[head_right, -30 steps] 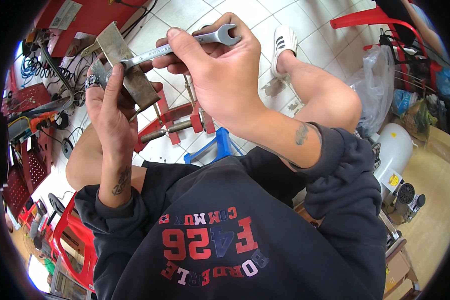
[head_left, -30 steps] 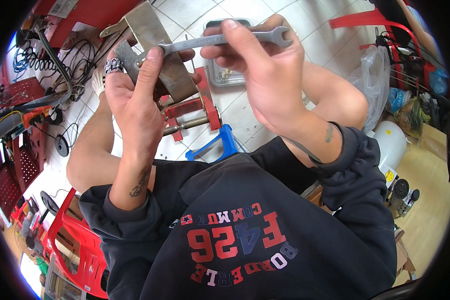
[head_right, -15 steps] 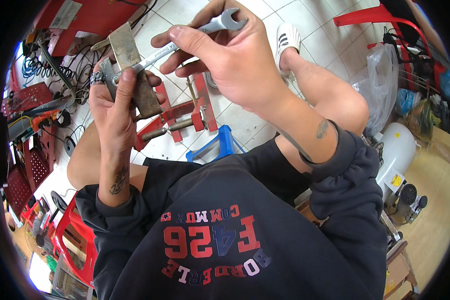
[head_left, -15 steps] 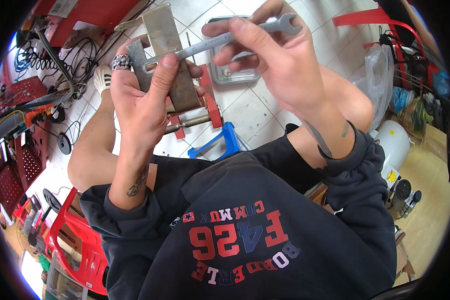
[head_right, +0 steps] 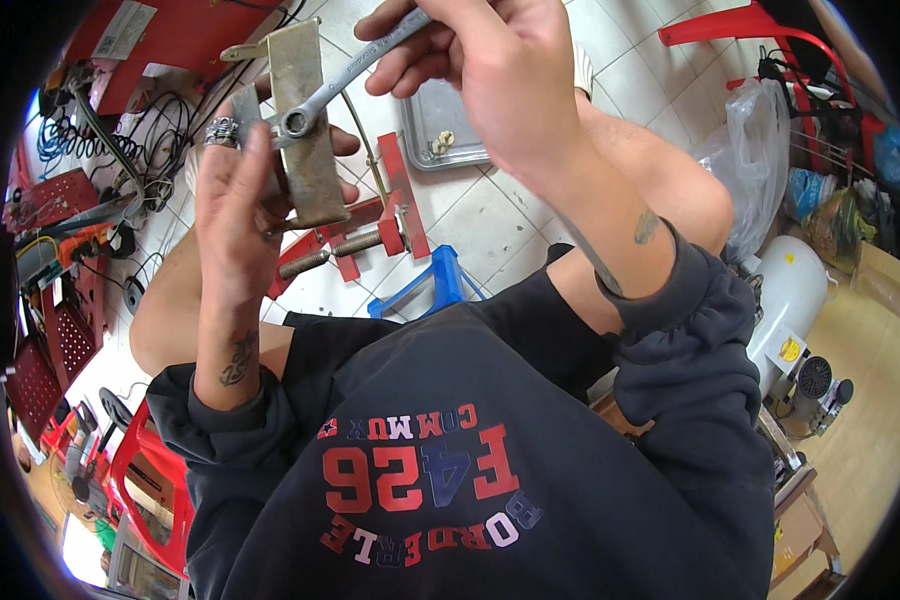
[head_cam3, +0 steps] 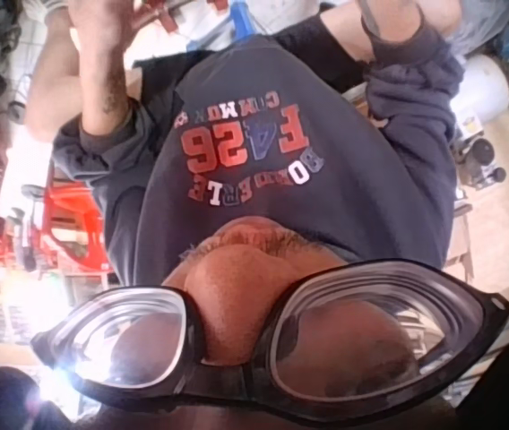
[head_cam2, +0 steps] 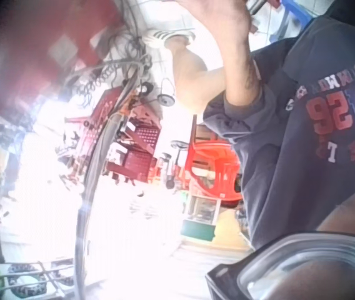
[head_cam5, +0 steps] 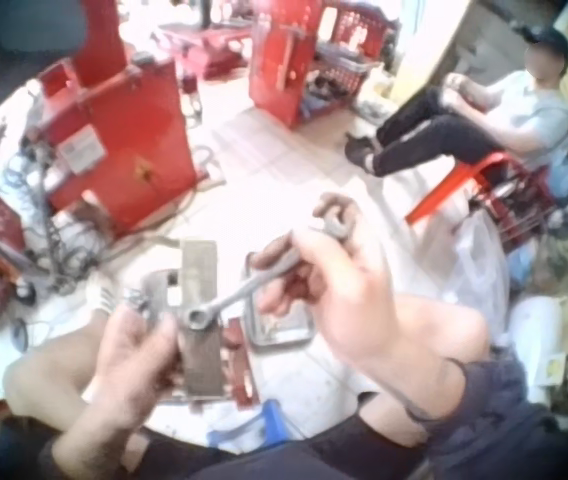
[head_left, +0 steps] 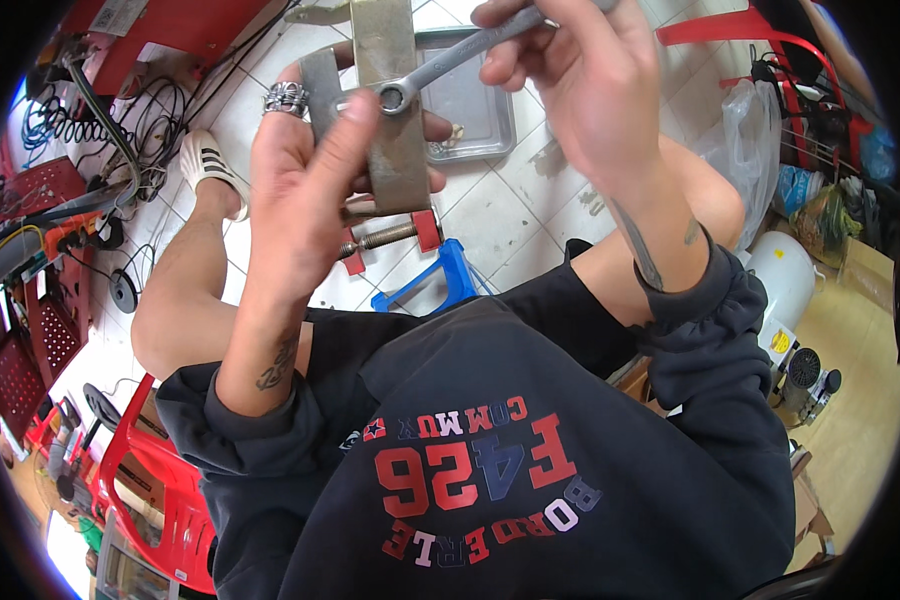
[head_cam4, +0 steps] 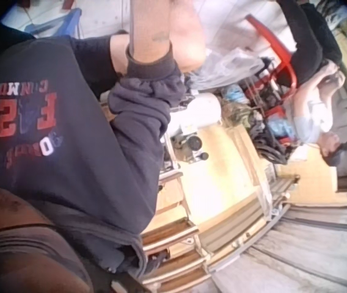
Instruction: The person sits on the floor and uses a wrench to tighten a bolt on a metal bracket clamped in a red bench vise. They then remove the bracket, insert a bolt and nut, and tighten it by hand before placing the assembled part into a metal tray.
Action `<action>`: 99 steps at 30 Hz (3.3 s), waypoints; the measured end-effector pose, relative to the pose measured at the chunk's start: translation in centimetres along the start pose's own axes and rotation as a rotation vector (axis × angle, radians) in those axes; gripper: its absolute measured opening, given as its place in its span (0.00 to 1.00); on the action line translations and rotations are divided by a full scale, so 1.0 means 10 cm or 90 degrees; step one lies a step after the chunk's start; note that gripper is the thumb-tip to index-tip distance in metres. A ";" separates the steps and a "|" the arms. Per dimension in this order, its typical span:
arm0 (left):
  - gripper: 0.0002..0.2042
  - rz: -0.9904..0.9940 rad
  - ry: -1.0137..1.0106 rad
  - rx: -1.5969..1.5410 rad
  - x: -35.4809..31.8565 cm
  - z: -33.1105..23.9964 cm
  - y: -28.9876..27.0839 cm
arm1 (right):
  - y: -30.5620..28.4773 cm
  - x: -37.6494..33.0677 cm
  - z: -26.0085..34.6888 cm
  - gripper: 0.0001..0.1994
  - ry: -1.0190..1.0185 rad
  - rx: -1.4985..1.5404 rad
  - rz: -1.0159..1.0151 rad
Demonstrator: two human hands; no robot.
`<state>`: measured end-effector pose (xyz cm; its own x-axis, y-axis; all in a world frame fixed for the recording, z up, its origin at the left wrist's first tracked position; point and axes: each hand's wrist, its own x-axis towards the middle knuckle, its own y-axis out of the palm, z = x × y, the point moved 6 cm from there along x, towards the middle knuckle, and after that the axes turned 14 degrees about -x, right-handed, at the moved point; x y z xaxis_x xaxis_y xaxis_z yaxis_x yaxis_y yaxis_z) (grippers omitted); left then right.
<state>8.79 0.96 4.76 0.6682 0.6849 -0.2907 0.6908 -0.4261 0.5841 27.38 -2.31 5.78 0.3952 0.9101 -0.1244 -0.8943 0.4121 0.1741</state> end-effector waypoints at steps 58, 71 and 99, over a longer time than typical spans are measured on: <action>0.18 -0.046 0.032 0.043 -0.06 -0.05 -0.10 | 0.09 -0.06 0.17 0.10 -0.045 -0.109 0.099; 0.18 0.039 -0.132 0.104 -0.10 0.40 0.15 | 0.30 0.08 0.37 0.21 -0.025 -0.597 0.157; 0.29 0.020 0.094 0.027 0.00 0.21 0.05 | 0.32 -0.27 0.12 0.19 -0.310 -0.782 0.115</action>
<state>9.69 -0.46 3.45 0.6440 0.7487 -0.1569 0.6836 -0.4712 0.5573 23.65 -3.41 7.89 0.0560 0.9759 0.2108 -0.4481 0.2132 -0.8682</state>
